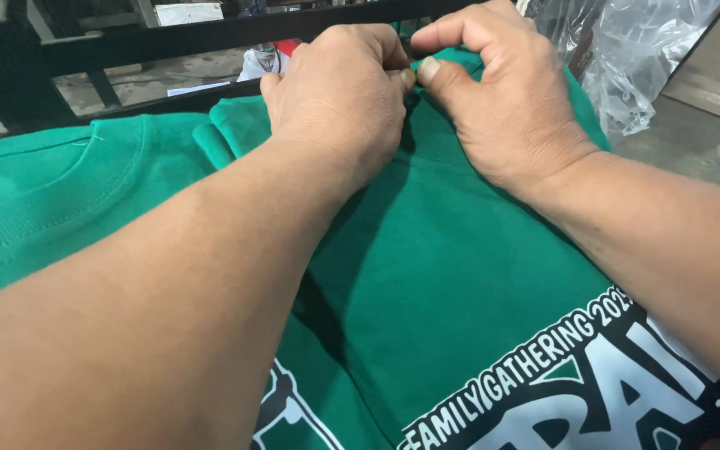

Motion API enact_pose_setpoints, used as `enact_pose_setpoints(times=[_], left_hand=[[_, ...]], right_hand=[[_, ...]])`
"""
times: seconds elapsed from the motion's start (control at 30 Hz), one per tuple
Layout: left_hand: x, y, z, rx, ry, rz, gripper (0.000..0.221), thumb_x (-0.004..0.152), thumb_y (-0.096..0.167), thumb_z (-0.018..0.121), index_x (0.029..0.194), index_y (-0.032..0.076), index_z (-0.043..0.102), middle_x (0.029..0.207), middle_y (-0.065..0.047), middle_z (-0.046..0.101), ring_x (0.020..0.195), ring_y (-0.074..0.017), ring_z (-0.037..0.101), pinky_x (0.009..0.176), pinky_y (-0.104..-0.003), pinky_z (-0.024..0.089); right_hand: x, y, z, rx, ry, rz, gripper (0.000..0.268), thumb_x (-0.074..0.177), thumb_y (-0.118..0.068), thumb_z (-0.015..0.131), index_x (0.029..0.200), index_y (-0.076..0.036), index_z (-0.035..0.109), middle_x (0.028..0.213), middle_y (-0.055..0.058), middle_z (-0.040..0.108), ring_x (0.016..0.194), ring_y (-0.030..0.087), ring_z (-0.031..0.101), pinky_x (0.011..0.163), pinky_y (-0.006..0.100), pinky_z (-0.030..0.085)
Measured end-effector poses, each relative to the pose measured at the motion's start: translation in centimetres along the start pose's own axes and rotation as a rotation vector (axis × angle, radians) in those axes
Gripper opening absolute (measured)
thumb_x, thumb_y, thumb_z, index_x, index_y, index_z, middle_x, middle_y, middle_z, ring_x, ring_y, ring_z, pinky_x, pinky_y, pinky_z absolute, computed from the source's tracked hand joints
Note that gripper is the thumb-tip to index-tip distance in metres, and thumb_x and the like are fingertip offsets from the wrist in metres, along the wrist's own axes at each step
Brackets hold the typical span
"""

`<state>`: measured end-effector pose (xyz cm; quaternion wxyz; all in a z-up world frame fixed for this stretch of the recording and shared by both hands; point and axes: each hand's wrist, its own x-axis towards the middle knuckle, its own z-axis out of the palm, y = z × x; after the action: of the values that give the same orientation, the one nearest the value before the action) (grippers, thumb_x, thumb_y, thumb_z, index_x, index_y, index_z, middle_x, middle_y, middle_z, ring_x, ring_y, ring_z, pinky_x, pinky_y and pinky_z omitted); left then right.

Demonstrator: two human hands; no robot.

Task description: Attaching brand tags to green t-shirts using manual plastic loop fasteners.

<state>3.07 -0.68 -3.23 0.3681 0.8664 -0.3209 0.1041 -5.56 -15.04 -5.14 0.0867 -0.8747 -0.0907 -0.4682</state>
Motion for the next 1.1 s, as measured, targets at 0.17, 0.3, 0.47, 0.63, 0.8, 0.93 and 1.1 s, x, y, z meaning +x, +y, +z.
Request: enact_pose_setpoints(times=[0.17,0.3,0.47,0.63,0.8,0.93,1.1], left_hand=[[-0.2,0.0,-0.3,-0.087,-0.014,-0.014,0.016,0.09,0.04,0.066,0.074,0.034,0.065,0.076,0.011,0.072,0.091,-0.0191,0.067,0.102,-0.052,0.032],[-0.1,-0.1,-0.3,-0.065,-0.016,0.002,0.017,0.092,0.041,0.067,0.077,0.034,0.067,0.079,0.012,0.073,0.092,-0.0193,0.067,0.102,-0.054,0.033],[-0.1,0.0,-0.5,-0.099,-0.027,-0.028,0.022,0.093,0.04,0.065,0.074,0.031,0.061,0.079,0.012,0.074,0.09,-0.0201,0.067,0.101,-0.052,0.032],[-0.2,0.5,-0.7,-0.053,-0.05,-0.054,0.022,0.094,0.043,0.064,0.075,0.031,0.063,0.08,0.008,0.074,0.092,-0.0217,0.066,0.098,-0.045,0.033],[-0.4,0.6,-1.0,-0.027,-0.064,-0.056,0.017,0.092,0.04,0.061,0.079,0.032,0.065,0.084,0.008,0.075,0.096,-0.0216,0.066,0.097,-0.043,0.033],[-0.5,0.7,-1.3,-0.128,-0.066,-0.06,0.016,0.092,0.039,0.062,0.078,0.032,0.065,0.078,0.012,0.073,0.09,-0.0178,0.067,0.099,-0.045,0.032],[-0.4,0.7,-1.3,-0.118,-0.073,-0.071,0.018,0.093,0.04,0.065,0.077,0.031,0.065,0.078,0.012,0.073,0.088,-0.0174,0.066,0.096,-0.043,0.033]], right_hand=[[-0.1,0.6,0.2,0.035,-0.026,-0.025,0.006,0.101,-0.002,0.072,0.1,-0.007,0.068,0.115,0.012,0.07,0.112,0.027,0.064,0.099,0.04,0.046],[0.1,0.1,0.0,0.053,-0.057,0.016,0.006,0.1,-0.005,0.069,0.104,-0.01,0.069,0.115,0.007,0.067,0.11,0.024,0.064,0.096,0.038,0.046],[0.3,-0.1,-0.1,0.099,-0.093,0.023,0.005,0.1,-0.003,0.067,0.104,-0.007,0.068,0.119,0.01,0.068,0.113,0.024,0.064,0.1,0.037,0.047],[0.3,0.2,-0.1,0.047,-0.085,0.024,0.007,0.103,-0.01,0.062,0.097,-0.01,0.063,0.117,0.009,0.069,0.109,0.026,0.062,0.096,0.04,0.045],[0.2,-0.2,-0.2,0.018,-0.056,0.046,0.006,0.103,-0.01,0.062,0.098,-0.012,0.064,0.116,0.009,0.066,0.112,0.028,0.059,0.098,0.041,0.044],[0.0,-0.4,-0.2,-0.002,-0.041,0.073,0.008,0.102,-0.012,0.066,0.095,-0.014,0.068,0.119,0.007,0.066,0.108,0.027,0.056,0.097,0.041,0.043],[0.0,-0.3,-0.2,0.005,-0.028,0.077,0.007,0.099,-0.01,0.068,0.094,-0.014,0.071,0.118,0.006,0.068,0.109,0.025,0.057,0.099,0.041,0.04]])
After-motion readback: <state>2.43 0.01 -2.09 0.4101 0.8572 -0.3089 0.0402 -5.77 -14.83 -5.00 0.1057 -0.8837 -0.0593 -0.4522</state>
